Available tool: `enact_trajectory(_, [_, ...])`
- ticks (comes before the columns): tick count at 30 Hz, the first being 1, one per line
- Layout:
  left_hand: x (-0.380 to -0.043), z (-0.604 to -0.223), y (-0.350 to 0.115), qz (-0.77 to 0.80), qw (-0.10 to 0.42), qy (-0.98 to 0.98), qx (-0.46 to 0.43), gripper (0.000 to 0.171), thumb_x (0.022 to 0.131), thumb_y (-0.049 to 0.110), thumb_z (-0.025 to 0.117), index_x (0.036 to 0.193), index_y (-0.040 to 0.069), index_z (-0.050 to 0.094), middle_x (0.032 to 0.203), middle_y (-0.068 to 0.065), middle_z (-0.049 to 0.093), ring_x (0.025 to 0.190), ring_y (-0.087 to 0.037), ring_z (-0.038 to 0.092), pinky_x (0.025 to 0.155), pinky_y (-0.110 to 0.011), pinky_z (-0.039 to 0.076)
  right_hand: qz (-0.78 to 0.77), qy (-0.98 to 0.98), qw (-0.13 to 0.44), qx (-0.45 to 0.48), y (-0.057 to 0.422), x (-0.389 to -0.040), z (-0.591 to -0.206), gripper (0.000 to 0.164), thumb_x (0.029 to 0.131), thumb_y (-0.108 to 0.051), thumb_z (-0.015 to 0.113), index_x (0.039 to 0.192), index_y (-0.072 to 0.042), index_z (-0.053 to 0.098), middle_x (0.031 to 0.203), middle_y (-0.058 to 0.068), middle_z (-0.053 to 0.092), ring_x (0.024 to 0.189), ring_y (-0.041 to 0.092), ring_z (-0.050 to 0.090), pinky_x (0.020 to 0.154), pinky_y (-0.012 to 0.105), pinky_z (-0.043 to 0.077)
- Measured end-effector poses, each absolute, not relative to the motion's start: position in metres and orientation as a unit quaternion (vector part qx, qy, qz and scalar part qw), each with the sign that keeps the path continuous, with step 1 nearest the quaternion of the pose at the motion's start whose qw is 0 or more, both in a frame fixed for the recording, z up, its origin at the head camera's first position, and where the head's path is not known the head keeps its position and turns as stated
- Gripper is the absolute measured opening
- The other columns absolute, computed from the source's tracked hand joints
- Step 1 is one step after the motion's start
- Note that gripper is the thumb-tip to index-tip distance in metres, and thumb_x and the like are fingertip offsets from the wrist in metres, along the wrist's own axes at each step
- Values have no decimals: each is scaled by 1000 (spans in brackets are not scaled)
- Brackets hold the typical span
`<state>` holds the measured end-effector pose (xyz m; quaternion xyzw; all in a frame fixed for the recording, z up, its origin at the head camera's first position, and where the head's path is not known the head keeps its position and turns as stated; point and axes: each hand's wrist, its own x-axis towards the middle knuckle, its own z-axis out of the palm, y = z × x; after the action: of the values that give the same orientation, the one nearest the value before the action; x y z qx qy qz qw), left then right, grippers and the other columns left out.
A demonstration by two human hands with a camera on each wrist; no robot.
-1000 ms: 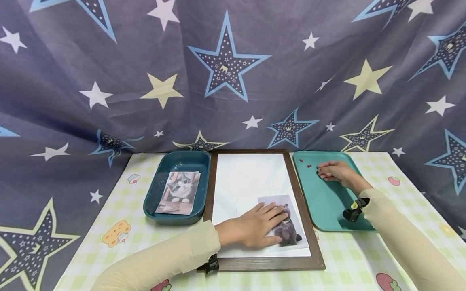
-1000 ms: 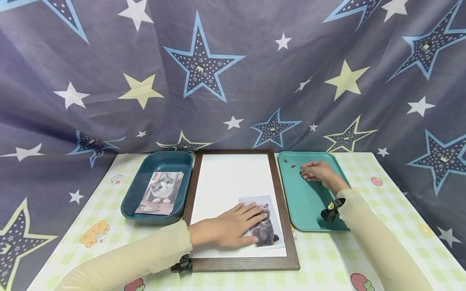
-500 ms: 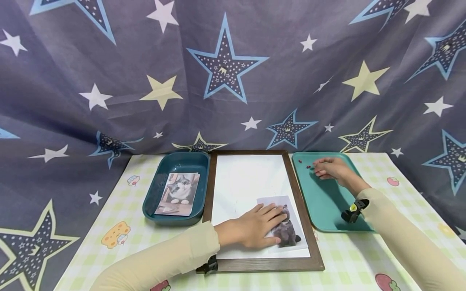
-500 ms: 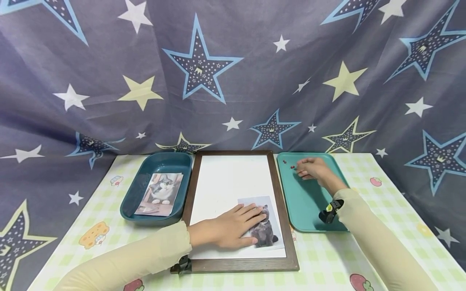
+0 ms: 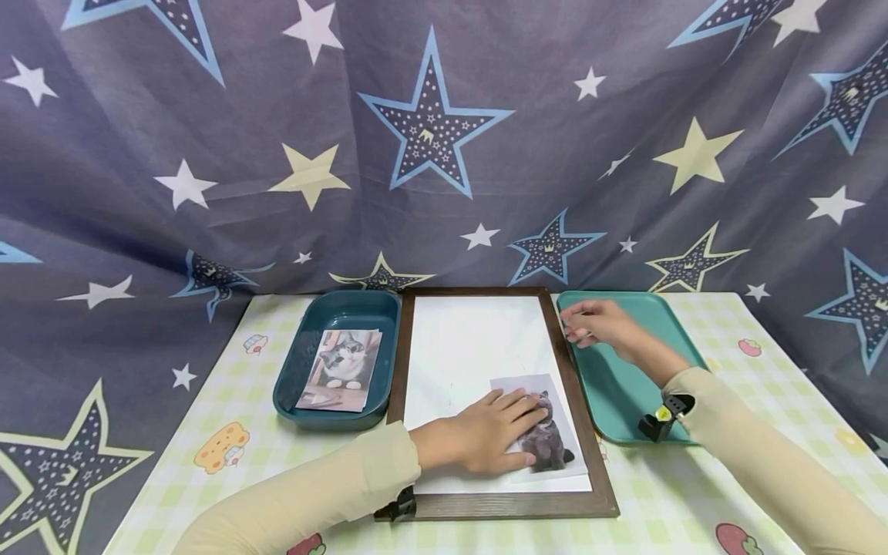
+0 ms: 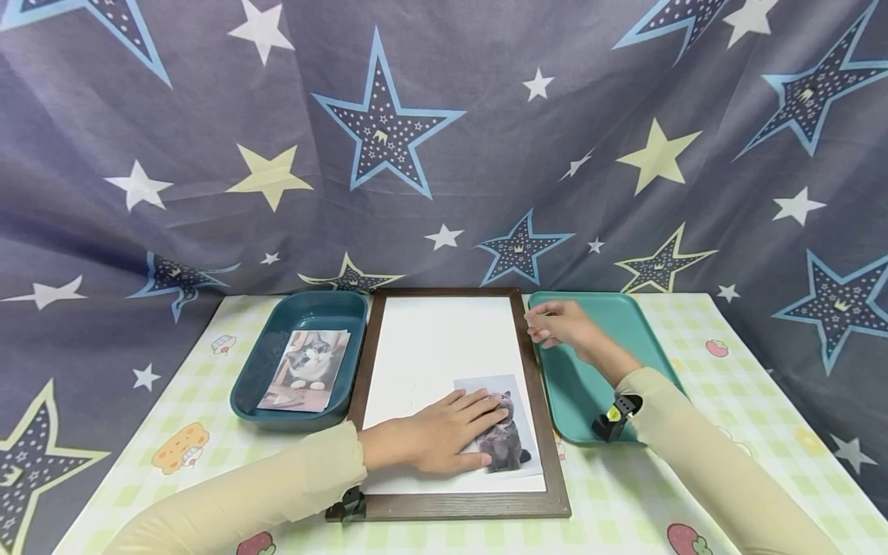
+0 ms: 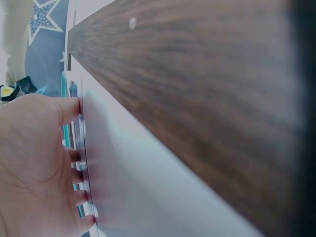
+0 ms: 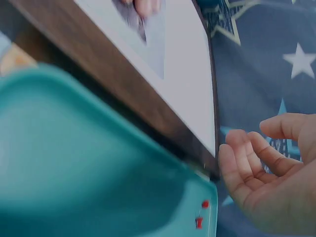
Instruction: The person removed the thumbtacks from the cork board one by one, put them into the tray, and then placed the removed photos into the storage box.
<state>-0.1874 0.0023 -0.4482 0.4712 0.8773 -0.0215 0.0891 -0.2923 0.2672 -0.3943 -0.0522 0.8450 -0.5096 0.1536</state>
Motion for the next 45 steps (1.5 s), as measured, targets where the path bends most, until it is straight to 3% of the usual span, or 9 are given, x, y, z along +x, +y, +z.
enact_trajectory(9, [-185,-443,3,-29,93,877,471,70,107,58,34,165,20,21,171,-3,21,158,-24,19,127,-43,24,-498,845,184,-69,244,-280,-396,41,106,-18,54,134,12,55,102,16,71,84,16,69,83,38,60])
enact_trajectory(19, [-188,-443,3,-30,101,874,475,71,107,58,33,165,20,20,171,-3,19,159,-24,19,128,-44,23,-459,860,212,-71,237,-275,-405,35,107,-18,50,130,7,60,104,18,69,94,28,69,84,40,60])
enact_trajectory(28, [-190,-444,2,-40,100,874,474,72,106,60,32,165,20,17,172,-2,17,159,-23,17,128,-43,22,-423,877,207,-92,230,-271,-408,32,105,-18,57,122,7,64,90,14,69,82,21,68,78,39,60])
enact_trajectory(45, [-188,-444,3,-51,87,871,482,71,107,58,32,165,19,19,171,-4,19,158,-24,20,127,-44,24,-380,897,195,-110,220,-267,-411,25,103,-14,57,114,5,68,81,12,69,70,17,62,64,32,54])
